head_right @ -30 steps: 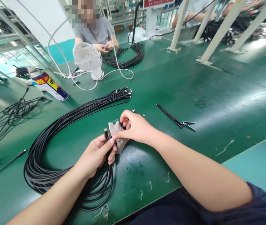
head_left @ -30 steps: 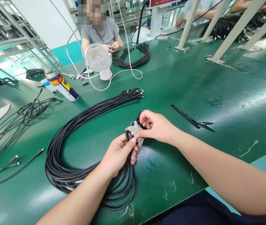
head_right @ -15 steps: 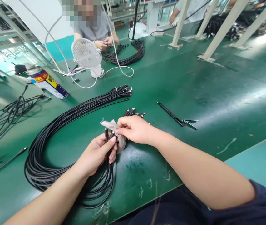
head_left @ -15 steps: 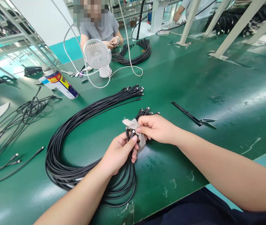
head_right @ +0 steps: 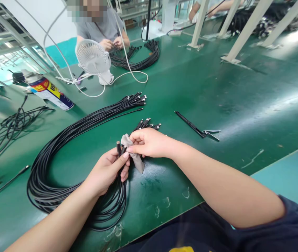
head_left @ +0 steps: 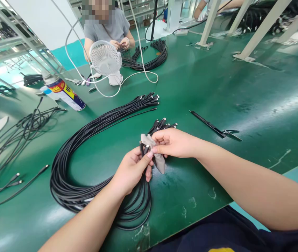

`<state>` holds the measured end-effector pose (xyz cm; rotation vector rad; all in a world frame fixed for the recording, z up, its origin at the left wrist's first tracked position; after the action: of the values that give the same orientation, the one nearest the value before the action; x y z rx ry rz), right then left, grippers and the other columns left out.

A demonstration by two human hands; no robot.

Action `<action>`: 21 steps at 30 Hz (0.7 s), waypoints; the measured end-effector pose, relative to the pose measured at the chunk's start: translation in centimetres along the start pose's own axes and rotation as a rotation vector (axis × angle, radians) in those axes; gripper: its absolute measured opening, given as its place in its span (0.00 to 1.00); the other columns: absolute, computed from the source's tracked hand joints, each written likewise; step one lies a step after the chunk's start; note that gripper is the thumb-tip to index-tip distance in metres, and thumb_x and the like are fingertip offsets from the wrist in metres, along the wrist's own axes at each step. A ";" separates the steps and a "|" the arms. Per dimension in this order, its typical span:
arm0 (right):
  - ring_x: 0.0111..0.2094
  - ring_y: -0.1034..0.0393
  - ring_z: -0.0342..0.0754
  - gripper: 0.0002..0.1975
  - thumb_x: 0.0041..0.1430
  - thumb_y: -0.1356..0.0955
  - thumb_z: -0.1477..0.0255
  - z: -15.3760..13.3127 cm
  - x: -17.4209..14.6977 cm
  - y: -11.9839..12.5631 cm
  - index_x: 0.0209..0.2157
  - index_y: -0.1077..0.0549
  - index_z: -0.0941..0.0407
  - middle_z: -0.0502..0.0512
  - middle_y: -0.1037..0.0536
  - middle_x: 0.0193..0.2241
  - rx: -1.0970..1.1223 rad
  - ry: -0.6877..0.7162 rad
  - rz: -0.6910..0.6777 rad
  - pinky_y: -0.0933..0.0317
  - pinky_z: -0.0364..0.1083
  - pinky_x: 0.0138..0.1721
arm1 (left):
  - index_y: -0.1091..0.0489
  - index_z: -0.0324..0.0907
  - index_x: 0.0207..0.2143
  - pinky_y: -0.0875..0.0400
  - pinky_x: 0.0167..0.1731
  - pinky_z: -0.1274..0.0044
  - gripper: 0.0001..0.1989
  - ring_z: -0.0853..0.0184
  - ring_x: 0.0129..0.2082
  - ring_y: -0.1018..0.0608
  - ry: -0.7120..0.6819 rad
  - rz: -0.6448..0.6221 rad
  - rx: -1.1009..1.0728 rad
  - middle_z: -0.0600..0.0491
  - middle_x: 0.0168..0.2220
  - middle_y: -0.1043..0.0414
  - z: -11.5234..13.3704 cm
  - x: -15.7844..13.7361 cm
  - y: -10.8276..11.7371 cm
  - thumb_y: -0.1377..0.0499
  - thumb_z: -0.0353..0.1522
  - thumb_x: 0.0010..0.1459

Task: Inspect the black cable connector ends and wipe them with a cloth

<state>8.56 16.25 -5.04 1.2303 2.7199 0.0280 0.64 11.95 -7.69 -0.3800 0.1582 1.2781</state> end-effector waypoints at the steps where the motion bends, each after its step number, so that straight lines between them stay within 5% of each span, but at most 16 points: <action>1: 0.24 0.35 0.40 0.10 0.52 0.30 0.69 -0.3 0.0 -0.1 0.27 0.35 0.58 0.47 0.31 0.23 -0.005 0.029 -0.006 0.39 0.41 0.24 | 0.35 0.39 0.29 0.35 0.14 0.81 0.15 0.77 0.13 0.34 -0.001 0.001 -0.003 0.59 0.23 0.35 0.0 0.0 0.1 0.37 0.41 0.54; 5: 0.24 0.36 0.40 0.11 0.54 0.31 0.67 -1.0 -0.1 0.0 0.25 0.35 0.57 0.48 0.31 0.23 0.019 0.111 0.002 0.41 0.40 0.24 | 0.33 0.38 0.29 0.37 0.14 0.82 0.13 0.77 0.14 0.34 0.014 -0.027 -0.056 0.58 0.23 0.33 0.1 0.0 -0.1 0.37 0.39 0.56; 12: 0.17 0.38 0.39 0.13 0.61 0.38 0.64 -1.0 -0.2 0.0 0.25 0.39 0.55 0.47 0.30 0.19 -0.024 0.056 0.069 0.44 0.40 0.19 | 0.31 0.34 0.26 0.44 0.14 0.85 0.14 0.82 0.14 0.39 0.169 -0.108 -0.316 0.56 0.22 0.33 -0.4 -0.3 -0.8 0.35 0.37 0.53; 16: 0.19 0.45 0.38 0.15 0.59 0.38 0.73 -4.5 -1.5 1.0 0.20 0.46 0.54 0.44 0.41 0.16 -0.460 0.306 0.317 0.50 0.40 0.21 | 0.30 0.34 0.25 0.46 0.14 0.86 0.14 0.82 0.14 0.40 0.194 -0.128 -0.355 0.56 0.21 0.34 -0.4 -0.3 -1.0 0.33 0.37 0.51; 21: 0.20 0.44 0.39 0.16 0.61 0.37 0.73 -6.7 -3.0 0.7 0.21 0.45 0.54 0.45 0.39 0.17 -0.658 0.523 0.370 0.51 0.41 0.23 | 0.30 0.34 0.24 0.46 0.13 0.86 0.14 0.82 0.14 0.40 0.138 -0.086 -0.351 0.57 0.21 0.34 -0.2 -0.3 -0.7 0.32 0.36 0.50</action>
<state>10.02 14.73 2.00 1.6125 2.4273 1.3284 1.27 11.48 -7.63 -0.7698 0.0323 1.1950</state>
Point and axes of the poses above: each hand's wrist, its own x-axis towards the middle knuckle, its own y-axis out of the back of the hand, z = x × y, the point moved 10 cm from there along x, towards the middle knuckle
